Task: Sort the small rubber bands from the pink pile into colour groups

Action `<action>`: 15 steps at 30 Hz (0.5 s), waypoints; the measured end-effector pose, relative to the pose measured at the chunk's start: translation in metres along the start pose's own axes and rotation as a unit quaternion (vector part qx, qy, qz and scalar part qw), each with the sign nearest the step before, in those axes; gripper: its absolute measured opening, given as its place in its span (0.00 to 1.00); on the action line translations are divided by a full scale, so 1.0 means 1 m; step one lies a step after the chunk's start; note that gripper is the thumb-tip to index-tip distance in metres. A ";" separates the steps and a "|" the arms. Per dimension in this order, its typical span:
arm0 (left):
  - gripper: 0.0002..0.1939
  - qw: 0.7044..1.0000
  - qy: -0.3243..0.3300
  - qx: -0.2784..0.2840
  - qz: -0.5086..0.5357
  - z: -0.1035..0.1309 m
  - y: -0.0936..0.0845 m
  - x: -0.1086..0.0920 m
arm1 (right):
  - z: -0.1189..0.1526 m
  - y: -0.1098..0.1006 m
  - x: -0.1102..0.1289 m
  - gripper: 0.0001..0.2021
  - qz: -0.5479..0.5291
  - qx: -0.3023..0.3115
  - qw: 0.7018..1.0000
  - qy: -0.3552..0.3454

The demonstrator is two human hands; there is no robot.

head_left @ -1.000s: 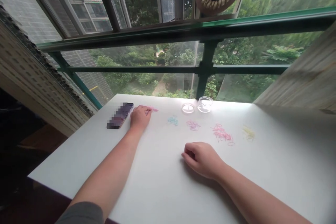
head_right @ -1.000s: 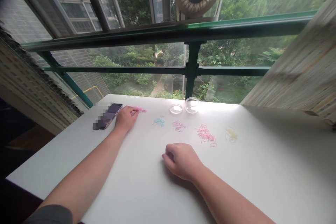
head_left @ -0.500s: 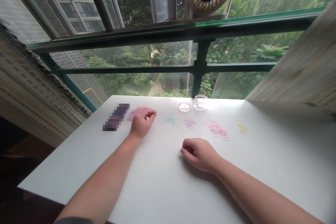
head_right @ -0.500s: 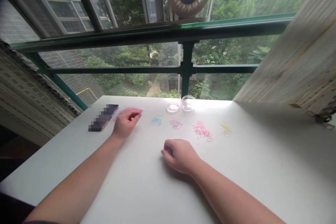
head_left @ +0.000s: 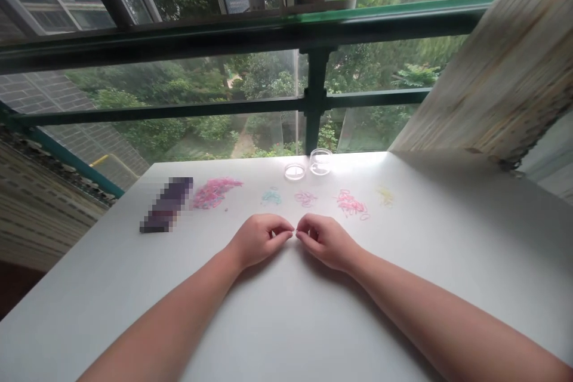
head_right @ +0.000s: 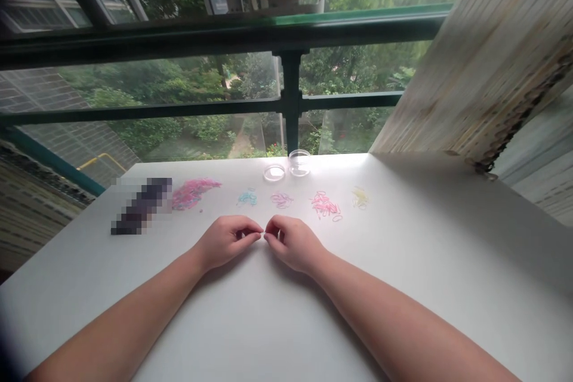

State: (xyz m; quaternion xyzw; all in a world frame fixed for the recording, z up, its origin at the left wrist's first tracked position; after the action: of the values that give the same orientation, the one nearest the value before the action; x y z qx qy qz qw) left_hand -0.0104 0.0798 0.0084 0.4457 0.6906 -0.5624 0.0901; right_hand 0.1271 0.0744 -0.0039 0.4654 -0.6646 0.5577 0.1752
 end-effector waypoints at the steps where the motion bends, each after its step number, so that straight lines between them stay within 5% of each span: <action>1: 0.08 1.000 0.000 0.002 0.001 0.000 0.000 0.001 | 0.000 0.000 0.000 0.03 0.001 0.001 1.000 -0.002; 8: 0.10 0.998 -0.007 0.035 -0.051 0.001 -0.006 0.011 | 0.000 -0.003 0.001 0.03 -0.003 -0.007 1.000 -0.007; 15: 0.08 0.963 -0.107 -0.039 -0.243 -0.009 -0.066 0.078 | 0.000 -0.004 -0.003 0.03 -0.025 -0.013 1.000 0.005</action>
State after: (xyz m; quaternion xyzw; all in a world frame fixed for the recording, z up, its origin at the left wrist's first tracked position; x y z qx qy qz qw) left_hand -0.1004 0.1300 0.0089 0.1977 0.7857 -0.5848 0.0412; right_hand 0.1319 0.0754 -0.0036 0.4766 -0.6590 0.5470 0.1984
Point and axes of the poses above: each hand's wrist, its own z-axis away from the middle knuckle, its own y-axis out of the palm, x = y × z, the point moved 6 cm from there along -z, towards the middle knuckle, and after that the axes turned 11 degrees about -x, right-handed, at the moved point
